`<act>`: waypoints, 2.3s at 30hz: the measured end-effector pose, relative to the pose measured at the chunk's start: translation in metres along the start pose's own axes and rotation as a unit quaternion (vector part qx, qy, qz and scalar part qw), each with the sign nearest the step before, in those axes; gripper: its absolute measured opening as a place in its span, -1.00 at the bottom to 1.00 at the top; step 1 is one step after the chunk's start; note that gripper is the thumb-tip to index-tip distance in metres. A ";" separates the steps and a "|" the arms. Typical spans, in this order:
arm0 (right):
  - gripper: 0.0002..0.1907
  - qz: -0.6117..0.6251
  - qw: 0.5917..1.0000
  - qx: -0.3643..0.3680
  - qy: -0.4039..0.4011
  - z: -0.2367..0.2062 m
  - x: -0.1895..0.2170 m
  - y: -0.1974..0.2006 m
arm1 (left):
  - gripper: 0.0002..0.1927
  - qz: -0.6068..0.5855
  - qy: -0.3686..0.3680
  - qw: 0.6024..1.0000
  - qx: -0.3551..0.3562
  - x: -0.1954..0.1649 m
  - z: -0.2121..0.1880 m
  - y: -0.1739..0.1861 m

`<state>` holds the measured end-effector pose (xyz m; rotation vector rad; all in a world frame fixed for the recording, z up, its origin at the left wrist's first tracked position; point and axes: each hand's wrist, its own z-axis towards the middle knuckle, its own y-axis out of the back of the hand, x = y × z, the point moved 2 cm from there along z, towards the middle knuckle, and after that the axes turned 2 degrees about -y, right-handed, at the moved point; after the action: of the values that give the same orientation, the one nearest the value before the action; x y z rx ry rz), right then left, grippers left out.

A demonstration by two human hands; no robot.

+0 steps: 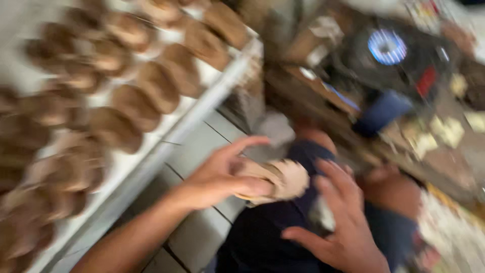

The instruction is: The person sits on the floor and shapes a leather sandal upper over a wooden shoe last, trimming the edges with a knife. They heat a white rubber sole over a gas burner flame, press the sole onto the lasted upper, and continue trimming and pressing the sole edges by hand.

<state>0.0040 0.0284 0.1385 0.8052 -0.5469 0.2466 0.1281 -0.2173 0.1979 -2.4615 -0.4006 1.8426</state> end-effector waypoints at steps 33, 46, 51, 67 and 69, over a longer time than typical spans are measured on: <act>-0.27 0.678 0.458 -0.462 -0.342 -0.058 -0.273 0.077 | -0.65 0.070 0.195 0.948 -0.240 0.375 0.374 0.126; -0.32 0.807 0.361 -0.416 -0.214 -0.063 -0.261 0.077 | -0.55 -0.293 -0.079 0.937 -0.176 0.233 0.260 -0.016; -0.28 0.869 0.289 -0.369 -0.157 -0.054 -0.248 0.055 | -0.48 0.006 -0.147 0.980 -0.130 0.163 0.238 -0.123; -0.44 0.786 0.298 -0.501 -0.208 -0.072 -0.264 0.049 | -0.37 -0.037 -0.270 0.962 0.002 0.170 0.287 -0.241; -0.53 0.763 0.315 -0.518 -0.221 -0.075 -0.266 0.052 | -0.54 -0.085 -0.150 0.985 -0.013 0.171 0.303 -0.226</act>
<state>-0.2120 0.1175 -0.0180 -1.3260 -1.6560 1.2701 -0.1553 0.0032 -0.0093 -2.0893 -0.6283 2.1462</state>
